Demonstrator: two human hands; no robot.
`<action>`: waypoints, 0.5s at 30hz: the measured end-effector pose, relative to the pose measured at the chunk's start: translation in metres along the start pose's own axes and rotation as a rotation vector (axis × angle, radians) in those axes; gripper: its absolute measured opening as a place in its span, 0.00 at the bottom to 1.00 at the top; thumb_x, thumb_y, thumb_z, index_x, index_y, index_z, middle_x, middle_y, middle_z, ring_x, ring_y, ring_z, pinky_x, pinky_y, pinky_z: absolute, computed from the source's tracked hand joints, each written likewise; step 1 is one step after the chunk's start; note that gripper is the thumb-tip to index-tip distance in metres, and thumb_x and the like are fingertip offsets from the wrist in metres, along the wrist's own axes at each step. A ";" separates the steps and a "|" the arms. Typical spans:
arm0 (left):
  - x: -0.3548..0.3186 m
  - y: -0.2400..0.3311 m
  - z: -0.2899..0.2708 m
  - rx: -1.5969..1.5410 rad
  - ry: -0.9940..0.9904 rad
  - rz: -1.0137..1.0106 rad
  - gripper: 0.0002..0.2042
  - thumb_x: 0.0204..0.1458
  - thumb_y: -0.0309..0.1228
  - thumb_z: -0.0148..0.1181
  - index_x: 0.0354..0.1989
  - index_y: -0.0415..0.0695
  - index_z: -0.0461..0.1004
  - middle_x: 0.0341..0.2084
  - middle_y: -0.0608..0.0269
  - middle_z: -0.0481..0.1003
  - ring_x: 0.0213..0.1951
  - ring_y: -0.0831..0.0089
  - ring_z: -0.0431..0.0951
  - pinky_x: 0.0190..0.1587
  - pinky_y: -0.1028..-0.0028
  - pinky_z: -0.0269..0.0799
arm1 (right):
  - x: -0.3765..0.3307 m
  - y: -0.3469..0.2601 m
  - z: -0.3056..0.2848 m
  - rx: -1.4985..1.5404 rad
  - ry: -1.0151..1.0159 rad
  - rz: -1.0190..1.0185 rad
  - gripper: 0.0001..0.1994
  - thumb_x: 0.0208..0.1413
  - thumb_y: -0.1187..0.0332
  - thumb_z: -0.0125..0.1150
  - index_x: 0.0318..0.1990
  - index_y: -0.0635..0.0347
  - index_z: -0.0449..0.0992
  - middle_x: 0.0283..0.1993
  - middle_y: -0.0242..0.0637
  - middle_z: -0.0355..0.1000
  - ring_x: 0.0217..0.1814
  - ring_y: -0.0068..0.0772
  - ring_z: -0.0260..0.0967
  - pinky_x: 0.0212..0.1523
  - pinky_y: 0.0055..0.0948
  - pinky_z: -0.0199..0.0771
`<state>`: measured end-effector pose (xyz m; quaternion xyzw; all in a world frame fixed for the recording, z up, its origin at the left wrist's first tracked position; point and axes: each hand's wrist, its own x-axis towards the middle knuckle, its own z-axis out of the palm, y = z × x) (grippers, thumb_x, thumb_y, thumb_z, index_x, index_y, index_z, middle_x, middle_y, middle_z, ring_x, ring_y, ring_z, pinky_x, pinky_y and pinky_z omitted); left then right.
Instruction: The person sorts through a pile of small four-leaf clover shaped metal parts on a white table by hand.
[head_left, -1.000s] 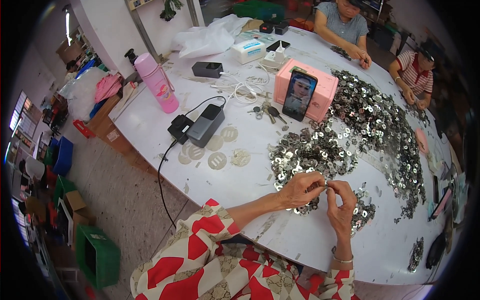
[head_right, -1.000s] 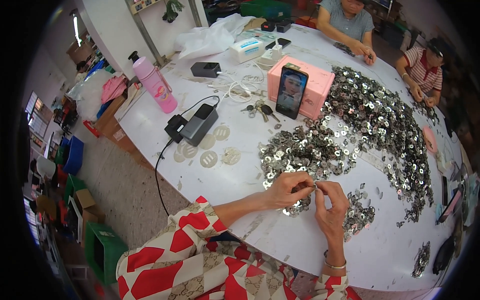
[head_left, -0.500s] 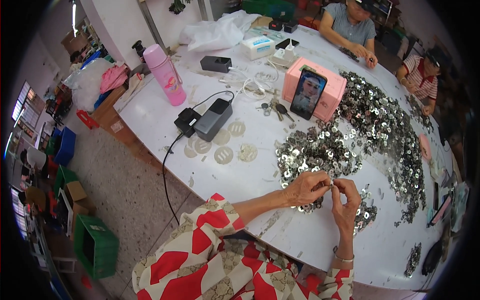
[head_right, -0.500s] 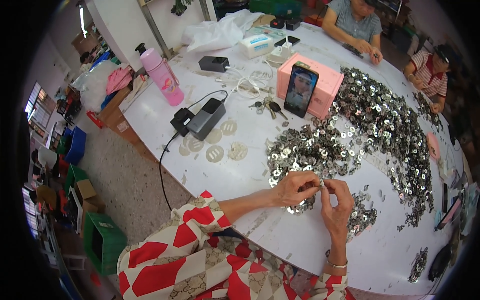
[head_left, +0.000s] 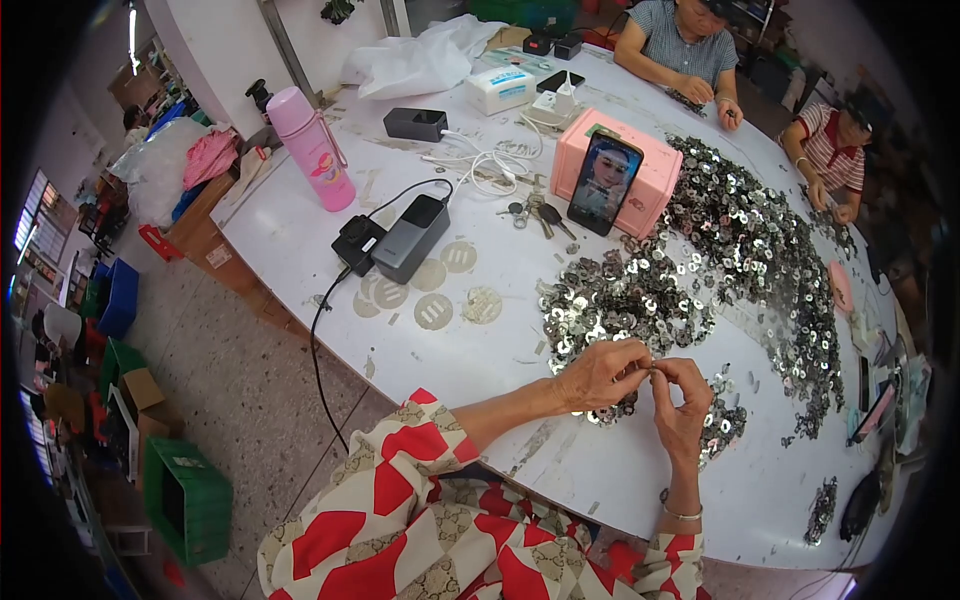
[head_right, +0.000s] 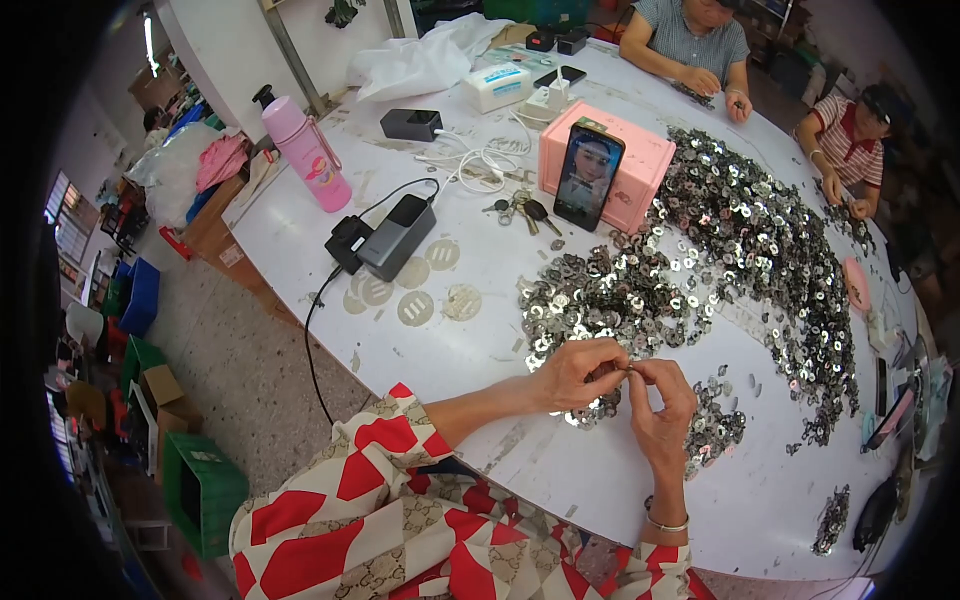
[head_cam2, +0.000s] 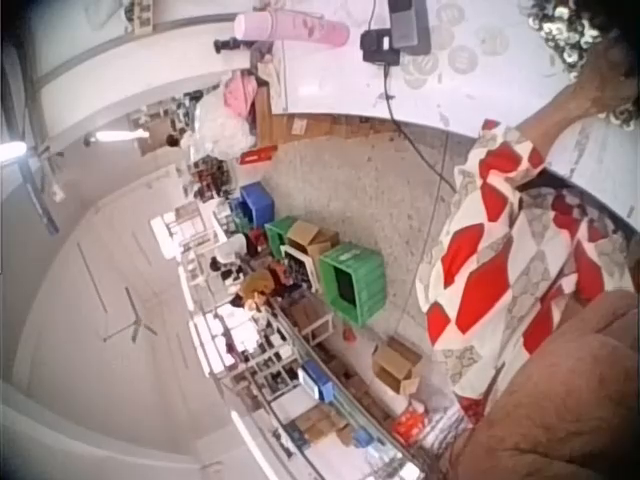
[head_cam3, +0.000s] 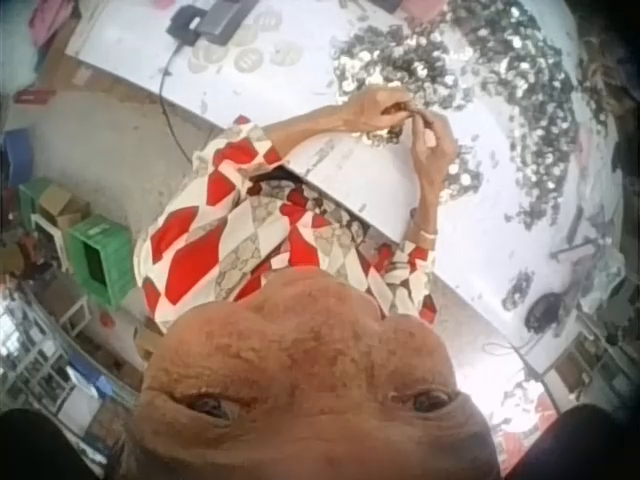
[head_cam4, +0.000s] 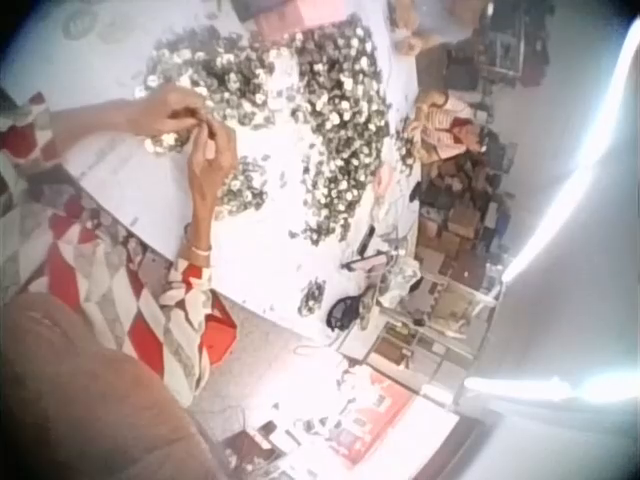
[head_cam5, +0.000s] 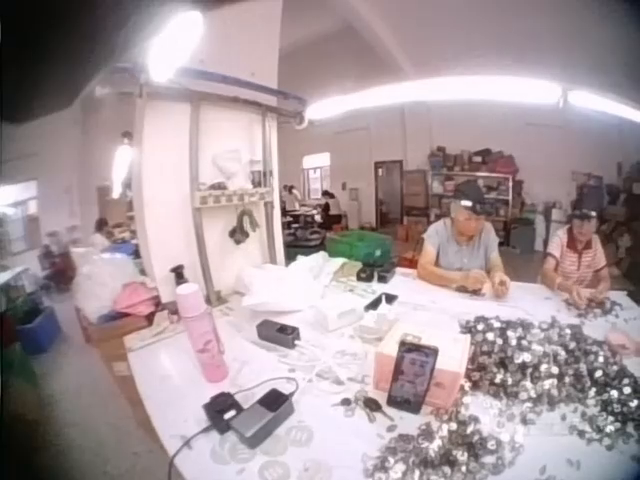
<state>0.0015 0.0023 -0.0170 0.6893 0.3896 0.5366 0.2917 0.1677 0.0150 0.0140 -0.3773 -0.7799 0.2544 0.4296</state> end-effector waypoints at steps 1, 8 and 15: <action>0.000 -0.001 0.000 -0.003 0.007 0.011 0.05 0.49 0.20 0.58 0.34 0.37 0.69 0.23 0.60 0.71 0.22 0.72 0.73 0.24 0.74 0.68 | 0.001 0.000 0.000 0.001 0.000 0.000 0.08 0.47 0.83 0.60 0.36 0.66 0.76 0.33 0.39 0.74 0.31 0.29 0.72 0.33 0.24 0.72; -0.003 -0.005 0.004 0.034 0.009 0.025 0.05 0.48 0.20 0.58 0.34 0.37 0.70 0.24 0.59 0.71 0.22 0.72 0.74 0.24 0.74 0.69 | 0.002 -0.005 0.000 -0.006 0.021 0.015 0.08 0.47 0.84 0.60 0.35 0.66 0.76 0.33 0.38 0.74 0.32 0.29 0.73 0.33 0.23 0.73; -0.005 -0.004 0.004 0.036 -0.028 -0.020 0.06 0.48 0.20 0.58 0.34 0.36 0.70 0.24 0.58 0.71 0.23 0.72 0.74 0.24 0.74 0.70 | -0.003 -0.003 0.000 -0.009 0.005 -0.003 0.08 0.48 0.84 0.59 0.36 0.66 0.76 0.32 0.39 0.74 0.31 0.29 0.73 0.33 0.24 0.73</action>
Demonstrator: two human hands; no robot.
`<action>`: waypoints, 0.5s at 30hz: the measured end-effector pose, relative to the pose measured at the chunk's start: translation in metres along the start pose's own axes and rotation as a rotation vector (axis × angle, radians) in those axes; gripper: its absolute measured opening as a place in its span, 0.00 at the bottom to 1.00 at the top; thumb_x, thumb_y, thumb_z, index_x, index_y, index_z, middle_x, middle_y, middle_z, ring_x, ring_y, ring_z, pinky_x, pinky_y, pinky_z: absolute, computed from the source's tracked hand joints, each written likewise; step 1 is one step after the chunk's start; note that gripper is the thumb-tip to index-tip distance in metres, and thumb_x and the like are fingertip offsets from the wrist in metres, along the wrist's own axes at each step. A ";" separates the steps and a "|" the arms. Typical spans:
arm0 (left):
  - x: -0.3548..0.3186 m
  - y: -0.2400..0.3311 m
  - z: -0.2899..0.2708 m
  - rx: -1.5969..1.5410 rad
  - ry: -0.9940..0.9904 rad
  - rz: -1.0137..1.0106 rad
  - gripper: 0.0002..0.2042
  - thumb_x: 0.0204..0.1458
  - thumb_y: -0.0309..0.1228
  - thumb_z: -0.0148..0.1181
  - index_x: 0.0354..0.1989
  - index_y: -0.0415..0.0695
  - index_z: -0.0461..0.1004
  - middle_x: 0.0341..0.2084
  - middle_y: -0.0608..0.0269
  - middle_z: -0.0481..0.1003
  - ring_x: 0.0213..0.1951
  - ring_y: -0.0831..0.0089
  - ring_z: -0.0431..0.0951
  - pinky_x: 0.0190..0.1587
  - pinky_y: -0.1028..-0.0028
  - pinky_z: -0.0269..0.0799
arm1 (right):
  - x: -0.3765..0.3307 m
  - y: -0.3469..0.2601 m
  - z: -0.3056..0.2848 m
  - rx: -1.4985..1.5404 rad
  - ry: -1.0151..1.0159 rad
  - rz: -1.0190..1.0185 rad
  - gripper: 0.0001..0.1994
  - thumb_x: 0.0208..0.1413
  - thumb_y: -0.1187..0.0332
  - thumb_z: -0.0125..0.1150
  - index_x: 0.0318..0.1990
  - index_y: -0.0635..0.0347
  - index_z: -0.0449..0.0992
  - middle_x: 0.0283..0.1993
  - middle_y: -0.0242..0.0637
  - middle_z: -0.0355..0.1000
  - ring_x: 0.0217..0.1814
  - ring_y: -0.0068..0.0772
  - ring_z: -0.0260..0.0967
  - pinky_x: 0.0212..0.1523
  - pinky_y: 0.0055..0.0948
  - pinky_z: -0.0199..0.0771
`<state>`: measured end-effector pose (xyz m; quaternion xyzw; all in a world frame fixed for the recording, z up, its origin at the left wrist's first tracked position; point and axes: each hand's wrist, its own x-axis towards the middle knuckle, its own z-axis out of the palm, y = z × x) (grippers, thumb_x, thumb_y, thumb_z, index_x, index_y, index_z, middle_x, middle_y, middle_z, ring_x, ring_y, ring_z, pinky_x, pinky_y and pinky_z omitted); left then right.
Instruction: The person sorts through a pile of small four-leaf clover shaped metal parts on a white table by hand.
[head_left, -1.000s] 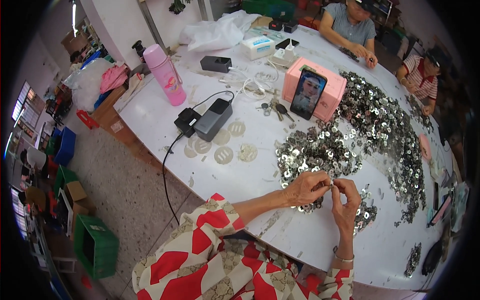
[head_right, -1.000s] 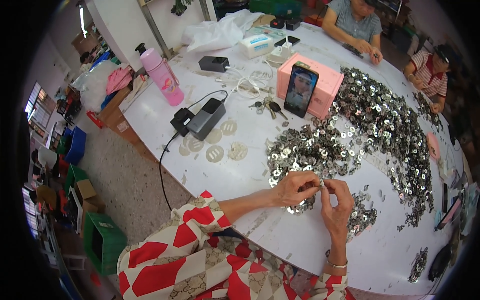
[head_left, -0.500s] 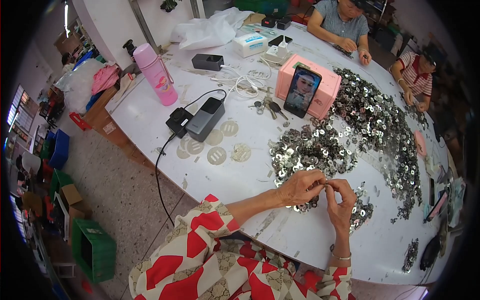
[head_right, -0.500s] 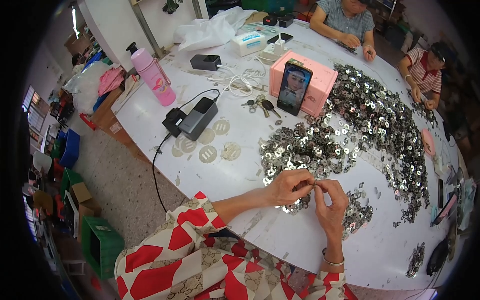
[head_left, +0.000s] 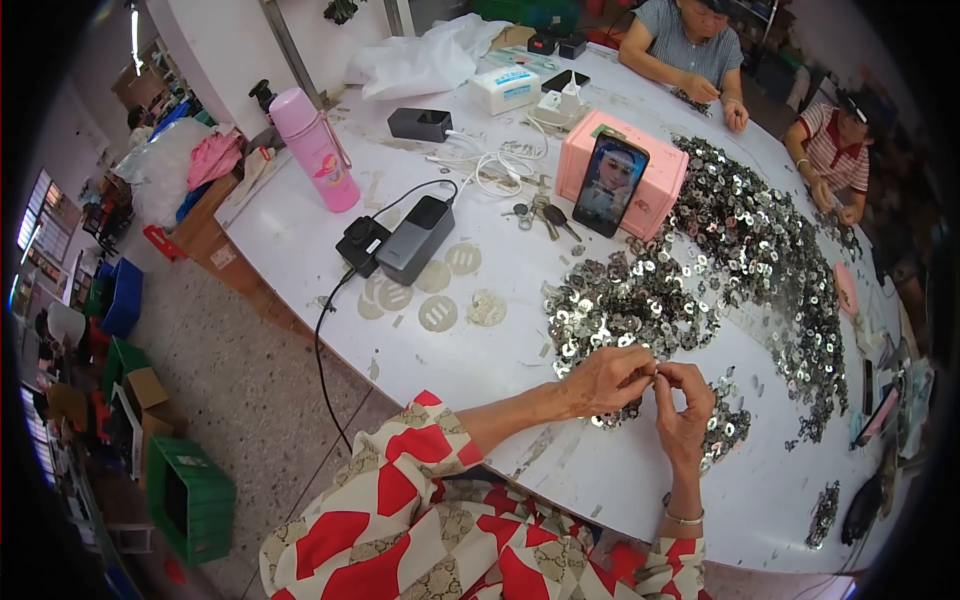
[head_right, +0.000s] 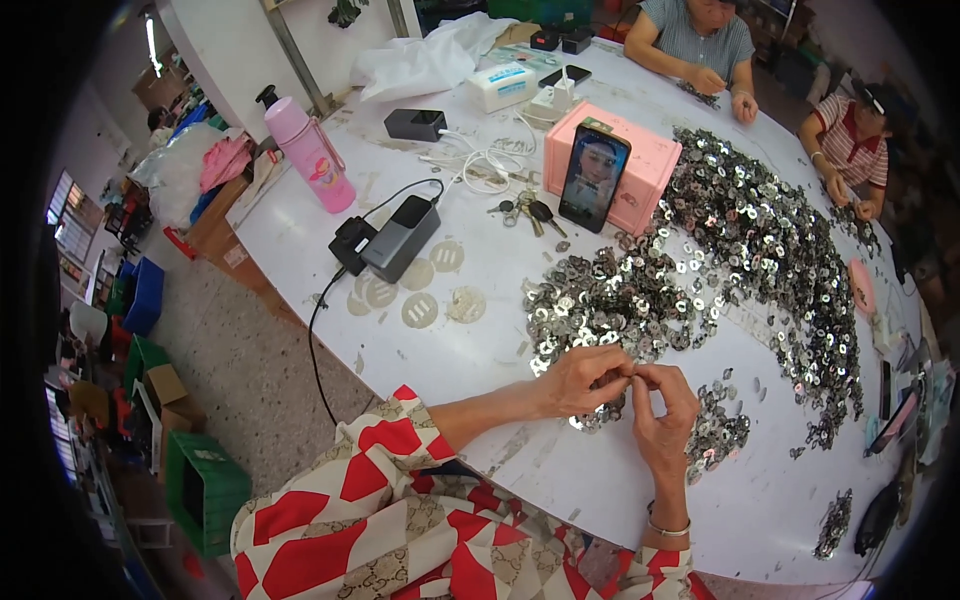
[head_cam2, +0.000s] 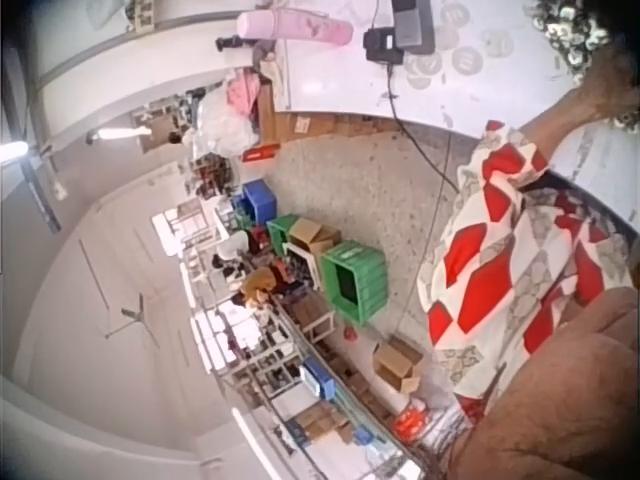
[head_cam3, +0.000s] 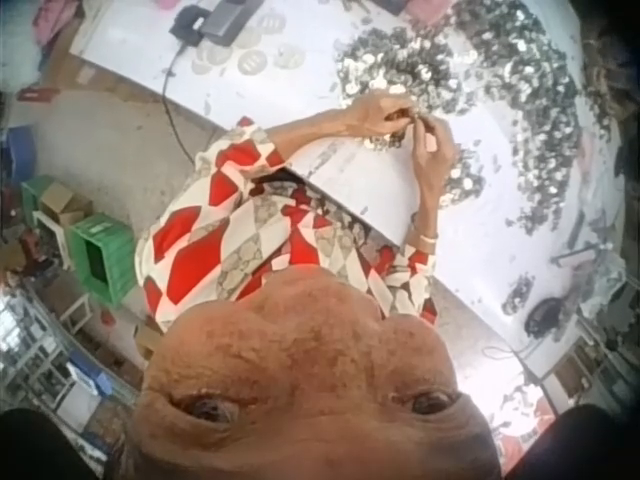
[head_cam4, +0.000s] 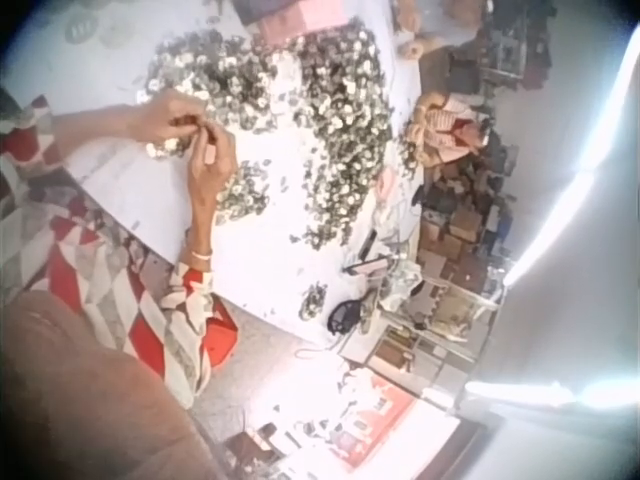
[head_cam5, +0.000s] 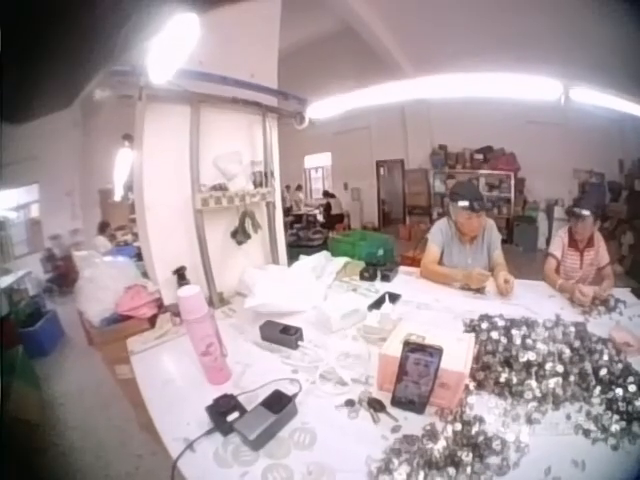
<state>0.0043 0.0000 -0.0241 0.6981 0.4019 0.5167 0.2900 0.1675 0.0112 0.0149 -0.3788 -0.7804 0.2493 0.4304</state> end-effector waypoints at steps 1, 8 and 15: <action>-0.001 -0.001 0.000 0.000 0.010 0.016 0.06 0.48 0.20 0.58 0.34 0.36 0.70 0.24 0.58 0.71 0.23 0.71 0.75 0.24 0.74 0.70 | 0.000 -0.001 0.000 0.001 -0.004 0.004 0.08 0.48 0.84 0.59 0.36 0.66 0.76 0.32 0.39 0.74 0.31 0.29 0.73 0.33 0.24 0.73; 0.004 0.004 -0.003 -0.049 -0.022 -0.009 0.05 0.49 0.20 0.56 0.32 0.36 0.67 0.23 0.54 0.72 0.24 0.60 0.75 0.26 0.67 0.70 | 0.003 -0.002 -0.002 -0.022 -0.005 -0.027 0.08 0.48 0.85 0.59 0.37 0.67 0.76 0.32 0.39 0.74 0.31 0.28 0.73 0.33 0.24 0.73; 0.005 0.002 -0.004 -0.106 -0.037 -0.067 0.05 0.51 0.20 0.57 0.36 0.36 0.72 0.26 0.60 0.74 0.25 0.75 0.76 0.28 0.75 0.71 | -0.003 0.012 -0.004 0.170 -0.026 0.176 0.06 0.52 0.82 0.57 0.38 0.67 0.75 0.31 0.35 0.73 0.30 0.23 0.72 0.33 0.20 0.71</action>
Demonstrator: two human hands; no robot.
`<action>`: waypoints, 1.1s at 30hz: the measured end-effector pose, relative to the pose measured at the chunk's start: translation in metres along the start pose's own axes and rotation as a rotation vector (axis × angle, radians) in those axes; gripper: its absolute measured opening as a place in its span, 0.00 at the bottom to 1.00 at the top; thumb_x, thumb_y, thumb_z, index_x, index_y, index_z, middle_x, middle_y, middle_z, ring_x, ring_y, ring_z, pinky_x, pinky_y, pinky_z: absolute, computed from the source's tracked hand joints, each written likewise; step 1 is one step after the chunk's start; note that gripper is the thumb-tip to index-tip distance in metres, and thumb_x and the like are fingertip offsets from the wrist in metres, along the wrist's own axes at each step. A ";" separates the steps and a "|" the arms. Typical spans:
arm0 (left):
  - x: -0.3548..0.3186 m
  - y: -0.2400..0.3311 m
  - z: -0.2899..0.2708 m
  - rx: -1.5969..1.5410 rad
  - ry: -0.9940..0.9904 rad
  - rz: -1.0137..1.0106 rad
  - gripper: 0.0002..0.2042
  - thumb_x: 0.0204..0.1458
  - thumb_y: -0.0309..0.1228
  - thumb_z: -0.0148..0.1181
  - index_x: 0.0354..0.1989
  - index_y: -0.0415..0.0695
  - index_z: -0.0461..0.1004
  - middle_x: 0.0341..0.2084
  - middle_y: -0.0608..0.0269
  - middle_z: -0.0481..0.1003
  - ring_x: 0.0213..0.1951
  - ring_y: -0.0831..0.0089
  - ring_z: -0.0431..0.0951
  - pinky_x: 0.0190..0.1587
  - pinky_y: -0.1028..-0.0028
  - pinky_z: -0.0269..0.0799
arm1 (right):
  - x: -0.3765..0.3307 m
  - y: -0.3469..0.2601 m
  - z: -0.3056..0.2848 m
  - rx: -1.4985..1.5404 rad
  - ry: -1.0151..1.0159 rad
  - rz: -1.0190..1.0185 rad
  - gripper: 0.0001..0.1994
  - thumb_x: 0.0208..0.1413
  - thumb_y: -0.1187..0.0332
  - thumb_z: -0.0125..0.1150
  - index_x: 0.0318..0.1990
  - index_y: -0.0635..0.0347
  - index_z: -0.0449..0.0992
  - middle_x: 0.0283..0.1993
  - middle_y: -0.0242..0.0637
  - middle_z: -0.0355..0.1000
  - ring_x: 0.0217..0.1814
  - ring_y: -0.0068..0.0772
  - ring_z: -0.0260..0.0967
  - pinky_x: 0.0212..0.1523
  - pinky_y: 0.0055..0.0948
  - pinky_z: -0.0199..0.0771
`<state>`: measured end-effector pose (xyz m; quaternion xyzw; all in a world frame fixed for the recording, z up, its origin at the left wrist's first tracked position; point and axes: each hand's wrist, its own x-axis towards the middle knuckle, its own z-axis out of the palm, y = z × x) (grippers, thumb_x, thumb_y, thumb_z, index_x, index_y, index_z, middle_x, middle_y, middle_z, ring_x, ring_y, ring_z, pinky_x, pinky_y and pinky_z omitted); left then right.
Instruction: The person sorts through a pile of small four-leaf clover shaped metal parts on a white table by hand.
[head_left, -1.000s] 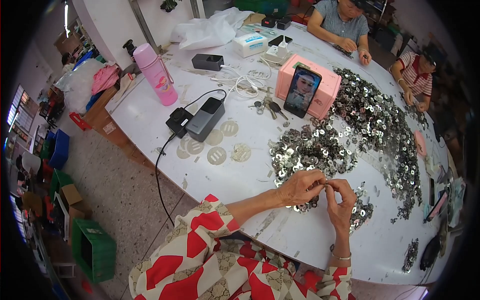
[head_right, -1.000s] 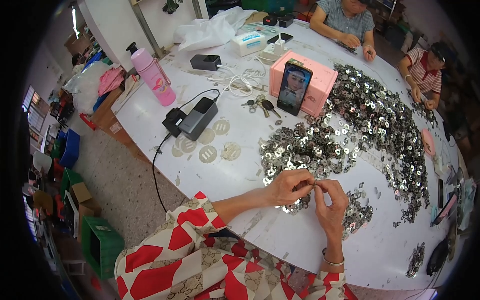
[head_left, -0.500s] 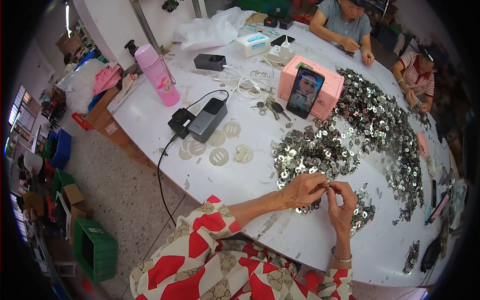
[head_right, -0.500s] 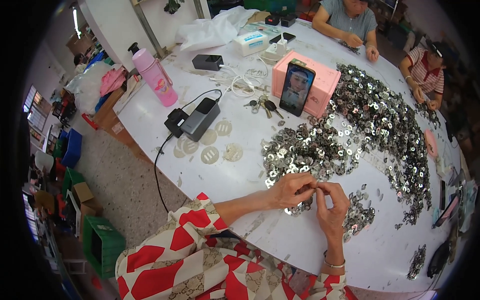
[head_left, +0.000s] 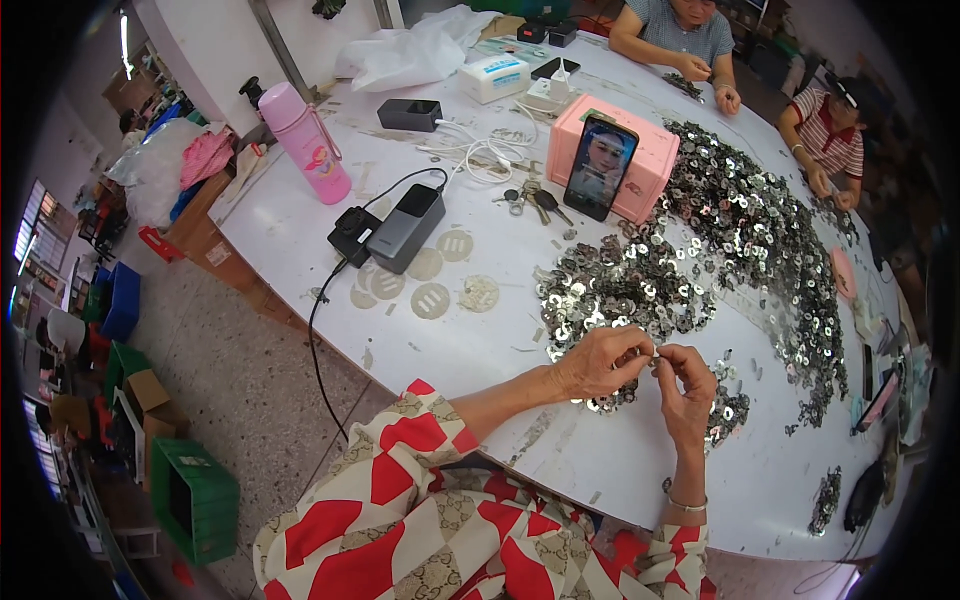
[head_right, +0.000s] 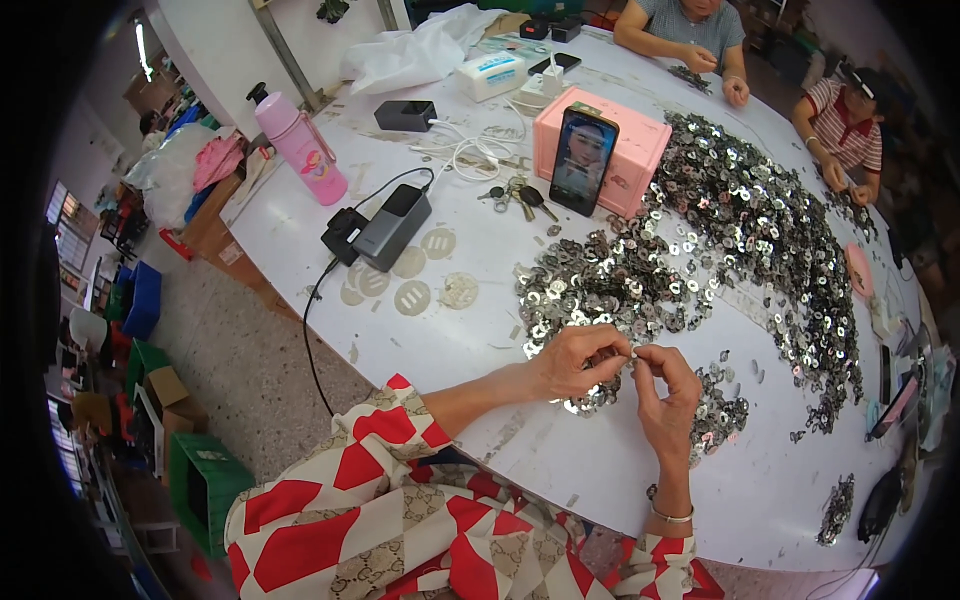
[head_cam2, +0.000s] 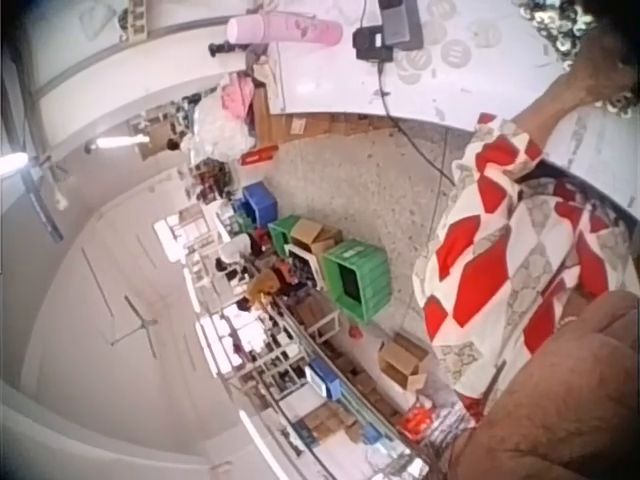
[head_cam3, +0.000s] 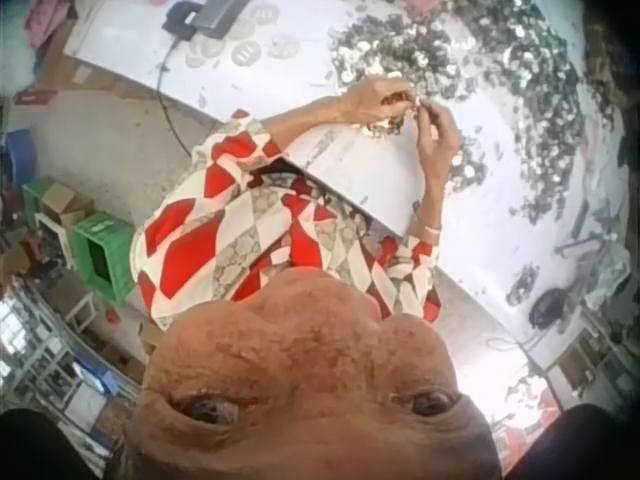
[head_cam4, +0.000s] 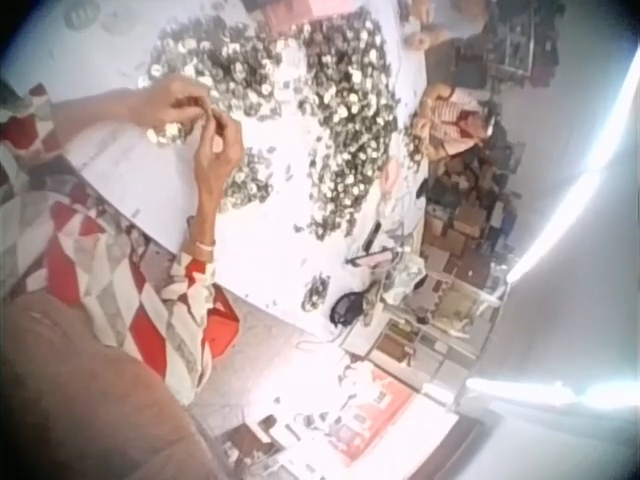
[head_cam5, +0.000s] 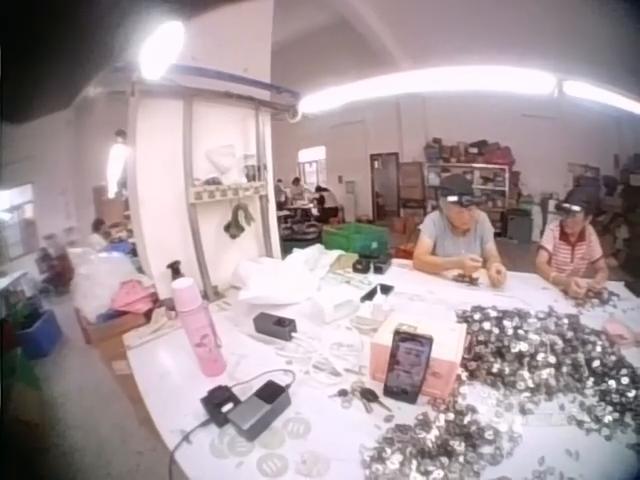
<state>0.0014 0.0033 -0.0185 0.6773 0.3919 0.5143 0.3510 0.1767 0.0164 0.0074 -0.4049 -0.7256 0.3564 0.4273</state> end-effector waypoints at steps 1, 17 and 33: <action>0.001 0.000 0.000 -0.003 -0.002 0.002 0.05 0.51 0.20 0.57 0.36 0.36 0.72 0.26 0.60 0.74 0.25 0.75 0.76 0.28 0.75 0.71 | 0.000 0.001 -0.001 -0.003 0.002 0.001 0.06 0.52 0.82 0.57 0.38 0.67 0.75 0.31 0.35 0.73 0.30 0.23 0.72 0.33 0.20 0.71; 0.000 0.008 0.000 -0.063 -0.044 0.003 0.06 0.51 0.24 0.57 0.36 0.36 0.71 0.26 0.57 0.74 0.25 0.70 0.77 0.28 0.73 0.73 | -0.005 0.006 0.001 0.185 0.005 0.145 0.06 0.55 0.80 0.56 0.39 0.68 0.75 0.34 0.32 0.73 0.34 0.20 0.72 0.37 0.20 0.75; 0.007 -0.002 -0.004 0.398 0.144 0.525 0.09 0.43 0.17 0.63 0.34 0.39 0.75 0.33 0.59 0.77 0.27 0.67 0.79 0.25 0.75 0.76 | 0.004 0.006 -0.017 0.689 -0.128 0.438 0.14 0.64 0.65 0.49 0.46 0.69 0.74 0.35 0.37 0.74 0.34 0.25 0.74 0.38 0.25 0.78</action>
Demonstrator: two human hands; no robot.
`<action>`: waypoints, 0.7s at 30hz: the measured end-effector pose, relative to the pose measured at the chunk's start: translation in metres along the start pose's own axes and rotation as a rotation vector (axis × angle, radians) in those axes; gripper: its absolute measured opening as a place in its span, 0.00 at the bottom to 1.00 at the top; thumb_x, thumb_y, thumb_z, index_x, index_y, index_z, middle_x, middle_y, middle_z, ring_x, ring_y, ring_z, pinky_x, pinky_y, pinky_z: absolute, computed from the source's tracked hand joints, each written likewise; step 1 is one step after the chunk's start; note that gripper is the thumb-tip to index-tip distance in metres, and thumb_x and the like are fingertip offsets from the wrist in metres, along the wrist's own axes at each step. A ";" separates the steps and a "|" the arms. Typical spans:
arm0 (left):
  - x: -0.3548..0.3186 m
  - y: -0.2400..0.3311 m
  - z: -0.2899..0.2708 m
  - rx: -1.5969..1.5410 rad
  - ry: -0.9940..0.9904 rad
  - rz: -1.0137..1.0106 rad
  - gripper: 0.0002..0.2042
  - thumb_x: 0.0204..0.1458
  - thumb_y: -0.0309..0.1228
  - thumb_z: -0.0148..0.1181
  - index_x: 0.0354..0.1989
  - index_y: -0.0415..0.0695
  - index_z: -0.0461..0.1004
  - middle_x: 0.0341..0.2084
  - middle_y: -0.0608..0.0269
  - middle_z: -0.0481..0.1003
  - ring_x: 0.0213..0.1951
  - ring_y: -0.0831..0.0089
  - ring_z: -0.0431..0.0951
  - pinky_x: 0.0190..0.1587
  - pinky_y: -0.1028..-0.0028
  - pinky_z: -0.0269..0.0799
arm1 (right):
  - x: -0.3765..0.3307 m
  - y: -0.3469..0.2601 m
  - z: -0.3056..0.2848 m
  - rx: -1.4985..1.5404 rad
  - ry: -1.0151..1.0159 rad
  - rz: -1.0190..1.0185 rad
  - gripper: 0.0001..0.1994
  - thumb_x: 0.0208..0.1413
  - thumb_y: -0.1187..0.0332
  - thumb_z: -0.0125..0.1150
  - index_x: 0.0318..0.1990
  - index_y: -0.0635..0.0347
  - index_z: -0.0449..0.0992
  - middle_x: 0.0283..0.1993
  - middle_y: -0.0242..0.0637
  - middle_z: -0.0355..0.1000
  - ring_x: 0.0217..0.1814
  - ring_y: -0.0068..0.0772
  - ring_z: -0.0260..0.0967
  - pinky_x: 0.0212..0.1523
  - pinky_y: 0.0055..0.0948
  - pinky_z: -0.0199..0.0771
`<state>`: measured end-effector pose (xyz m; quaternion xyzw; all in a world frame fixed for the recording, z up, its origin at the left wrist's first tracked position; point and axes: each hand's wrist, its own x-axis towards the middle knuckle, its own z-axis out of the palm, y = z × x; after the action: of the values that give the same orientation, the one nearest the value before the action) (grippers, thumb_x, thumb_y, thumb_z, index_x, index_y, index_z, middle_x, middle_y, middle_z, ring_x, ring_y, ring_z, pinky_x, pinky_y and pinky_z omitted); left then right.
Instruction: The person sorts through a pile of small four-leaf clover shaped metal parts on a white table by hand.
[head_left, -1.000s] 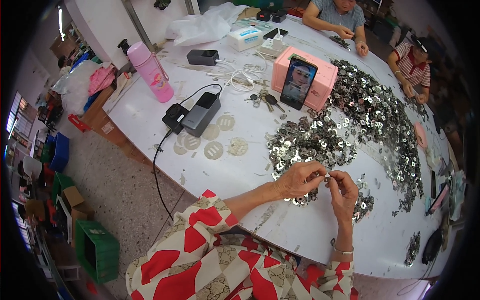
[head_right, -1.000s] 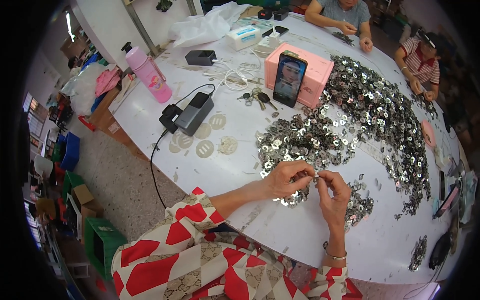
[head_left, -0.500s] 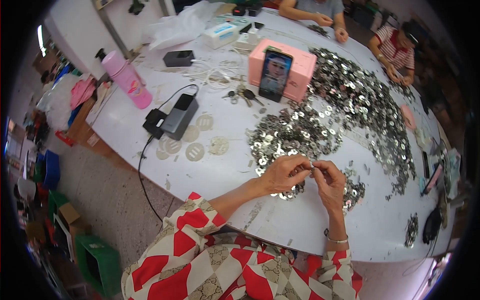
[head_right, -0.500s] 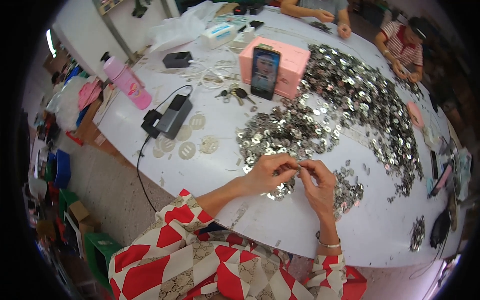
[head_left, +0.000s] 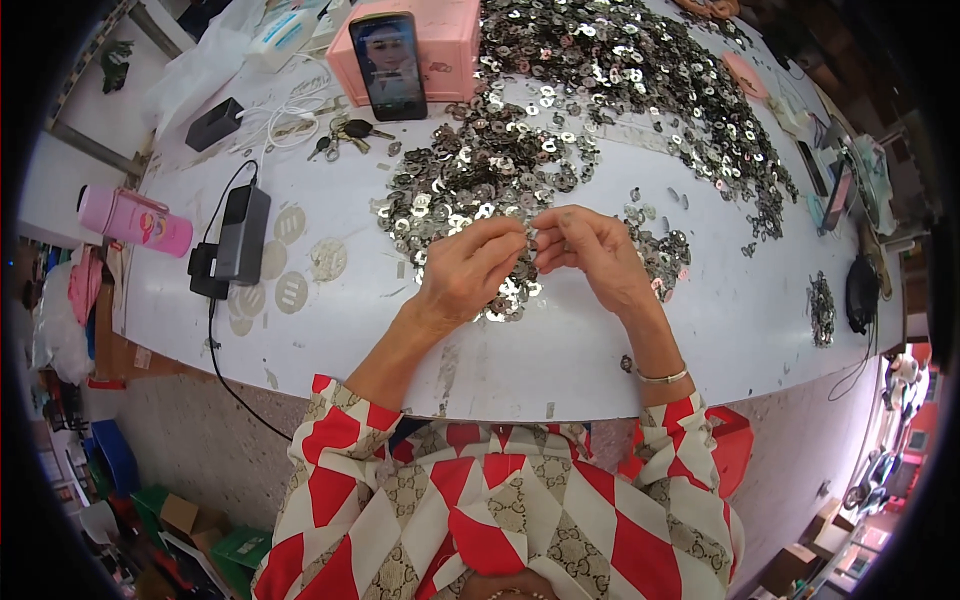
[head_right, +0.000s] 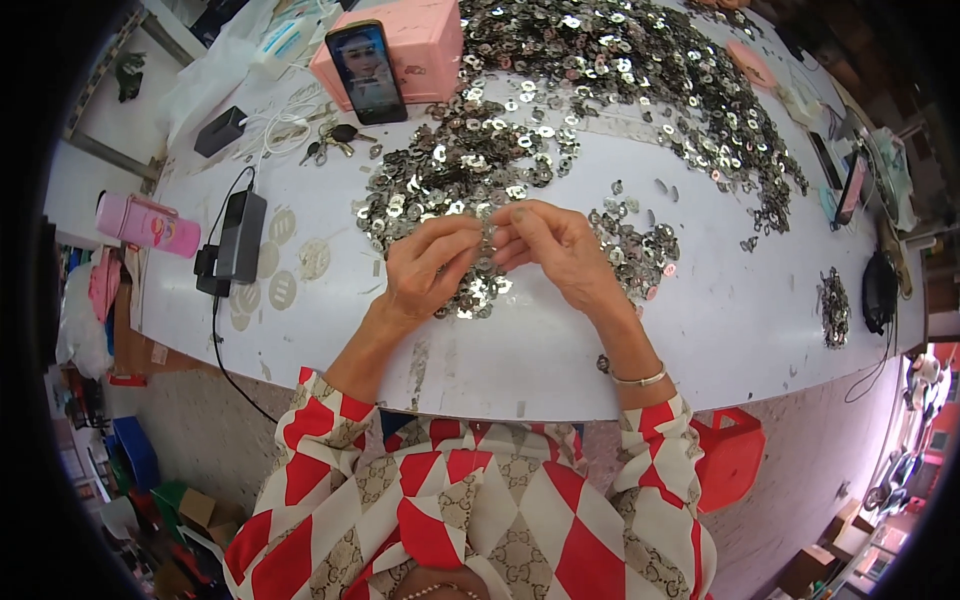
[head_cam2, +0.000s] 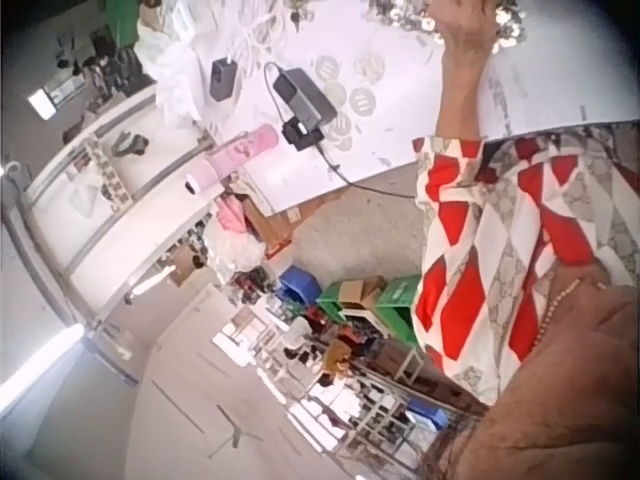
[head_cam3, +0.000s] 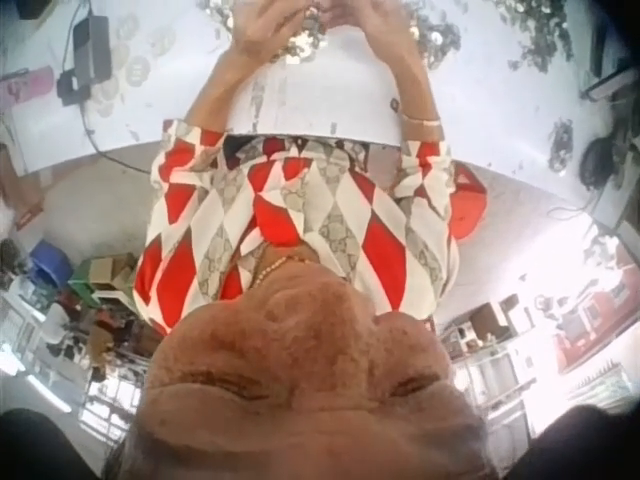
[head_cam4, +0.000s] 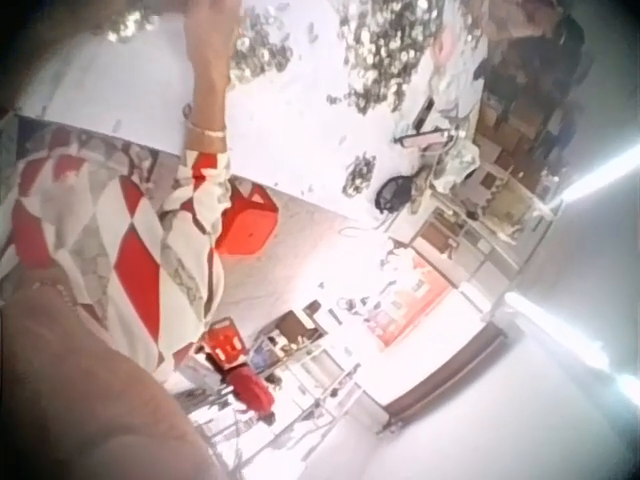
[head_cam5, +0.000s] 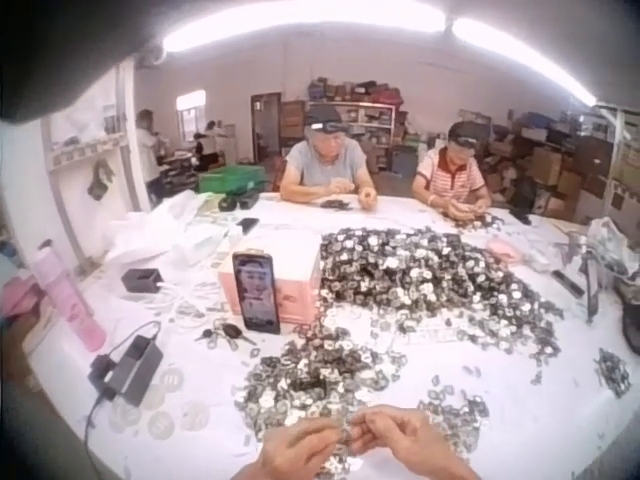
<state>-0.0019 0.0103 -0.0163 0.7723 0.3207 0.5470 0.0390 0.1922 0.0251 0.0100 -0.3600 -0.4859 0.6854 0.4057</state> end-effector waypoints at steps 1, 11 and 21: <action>-0.002 0.000 -0.001 0.010 -0.012 0.015 0.09 0.42 0.17 0.63 0.33 0.39 0.76 0.33 0.58 0.77 0.28 0.67 0.79 0.26 0.74 0.77 | -0.002 -0.003 0.004 -0.036 -0.027 0.010 0.14 0.64 0.65 0.50 0.46 0.69 0.74 0.34 0.37 0.74 0.33 0.24 0.74 0.37 0.24 0.78; 0.001 0.002 0.001 0.036 -0.004 -0.010 0.11 0.42 0.16 0.63 0.36 0.40 0.75 0.34 0.57 0.77 0.29 0.65 0.79 0.28 0.73 0.77 | -0.006 -0.004 0.009 -0.127 0.028 -0.006 0.11 0.56 0.73 0.57 0.46 0.66 0.74 0.32 0.32 0.75 0.32 0.19 0.73 0.35 0.19 0.76; -0.001 -0.006 0.002 0.018 0.030 -0.169 0.09 0.46 0.15 0.60 0.36 0.39 0.73 0.34 0.57 0.76 0.28 0.66 0.79 0.25 0.74 0.75 | -0.014 -0.037 -0.034 -0.839 0.037 0.009 0.05 0.52 0.76 0.58 0.35 0.63 0.79 0.33 0.33 0.76 0.34 0.24 0.74 0.35 0.22 0.74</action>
<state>-0.0032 0.0147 -0.0201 0.7345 0.3900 0.5504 0.0733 0.2362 0.0323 0.0379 -0.5083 -0.7141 0.4232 0.2294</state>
